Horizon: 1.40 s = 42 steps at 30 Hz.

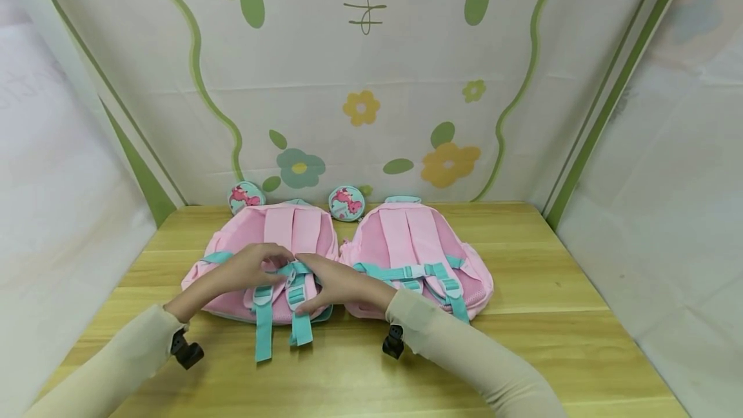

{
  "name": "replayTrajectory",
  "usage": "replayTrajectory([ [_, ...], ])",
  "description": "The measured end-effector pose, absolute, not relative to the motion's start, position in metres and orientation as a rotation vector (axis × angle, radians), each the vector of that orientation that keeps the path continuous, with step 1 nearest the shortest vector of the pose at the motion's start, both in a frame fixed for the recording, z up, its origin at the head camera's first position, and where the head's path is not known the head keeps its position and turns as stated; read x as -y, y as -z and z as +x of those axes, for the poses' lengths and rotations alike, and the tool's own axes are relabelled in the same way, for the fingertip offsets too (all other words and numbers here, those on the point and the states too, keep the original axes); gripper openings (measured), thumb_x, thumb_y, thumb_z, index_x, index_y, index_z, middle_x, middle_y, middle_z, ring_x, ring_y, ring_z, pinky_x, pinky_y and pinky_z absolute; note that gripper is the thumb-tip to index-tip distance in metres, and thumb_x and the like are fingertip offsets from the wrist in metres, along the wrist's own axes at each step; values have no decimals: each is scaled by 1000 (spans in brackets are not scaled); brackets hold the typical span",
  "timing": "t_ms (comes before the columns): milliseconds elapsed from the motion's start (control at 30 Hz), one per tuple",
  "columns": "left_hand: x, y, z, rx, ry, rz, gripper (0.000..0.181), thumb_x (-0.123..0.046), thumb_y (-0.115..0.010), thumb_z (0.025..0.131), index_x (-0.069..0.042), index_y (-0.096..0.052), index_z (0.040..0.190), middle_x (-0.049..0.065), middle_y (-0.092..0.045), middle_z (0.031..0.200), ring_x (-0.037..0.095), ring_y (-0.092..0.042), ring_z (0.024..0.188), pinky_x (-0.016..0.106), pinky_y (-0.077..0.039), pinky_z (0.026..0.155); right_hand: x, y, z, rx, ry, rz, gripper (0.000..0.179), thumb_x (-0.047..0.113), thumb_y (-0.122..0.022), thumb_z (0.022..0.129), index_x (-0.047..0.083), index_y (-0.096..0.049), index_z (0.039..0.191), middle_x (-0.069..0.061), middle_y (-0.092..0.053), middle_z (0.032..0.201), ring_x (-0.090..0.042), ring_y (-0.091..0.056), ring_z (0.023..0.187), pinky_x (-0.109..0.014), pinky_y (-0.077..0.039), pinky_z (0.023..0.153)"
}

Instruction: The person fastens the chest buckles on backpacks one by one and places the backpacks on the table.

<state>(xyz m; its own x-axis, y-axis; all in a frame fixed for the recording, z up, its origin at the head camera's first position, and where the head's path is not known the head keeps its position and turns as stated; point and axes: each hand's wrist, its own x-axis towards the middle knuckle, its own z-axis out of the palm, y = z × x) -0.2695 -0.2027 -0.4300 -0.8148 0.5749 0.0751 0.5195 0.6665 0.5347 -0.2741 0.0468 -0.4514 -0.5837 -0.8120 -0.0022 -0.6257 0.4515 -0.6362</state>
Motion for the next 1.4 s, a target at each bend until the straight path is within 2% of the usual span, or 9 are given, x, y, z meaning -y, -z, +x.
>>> replayTrajectory([
  [167, 203, 433, -271, -2788, -882, 920, 16, -10, -78, 88, -10, -71, 102, 0, -70, 93, 15, -64, 87, 28, -55, 78, -46, 452, -274, -2404, 850, -1209, 104, 50, -80, 86, 12, -21, 163, -2, -27, 168, -17, -29, 154, -40, -31, 123],
  [333, 204, 434, -269, -2801, -907, 906, 14, -10, -80, 87, -10, -69, 96, 0, -70, 91, 15, -64, 86, 30, -55, 78, -46, 452, -273, -2406, 847, -1177, 107, 50, -80, 85, 10, -20, 163, -2, -25, 169, -17, -27, 155, -39, -30, 124],
  [533, 204, 434, -268, -2806, -941, 894, 13, -10, -80, 87, -11, -68, 93, -1, -70, 91, 14, -64, 86, 31, -56, 79, -47, 451, -271, -2405, 856, -1178, 105, 50, -79, 86, 9, -20, 163, -3, -24, 170, -19, -26, 155, -42, -31, 124],
  [800, 204, 433, -264, -2803, -1023, 854, 9, -10, -77, 90, -13, -69, 91, -4, -70, 88, 9, -63, 84, 29, -56, 78, -47, 451, -270, -2395, 881, -1142, 105, 50, -80, 85, 12, -20, 163, 0, -23, 170, -15, -25, 155, -40, -29, 124],
  [1100, 209, 432, -264, -2804, -1132, 806, 7, -12, -76, 91, -12, -69, 93, -1, -71, 90, 13, -66, 87, 27, -56, 79, -48, 452, -271, -2384, 894, -1148, 106, 51, -79, 86, 12, -18, 164, 1, -22, 170, -15, -24, 155, -42, -30, 124],
  [1400, 218, 431, -264, -2750, -1255, 794, 6, -11, -75, 92, -12, -69, 93, 0, -71, 93, 11, -68, 89, 29, -57, 85, -47, 447, -270, -2368, 922, -1113, 105, 46, -81, 85, 14, -19, 164, 1, -22, 170, -16, -24, 155, -43, -30, 124],
])
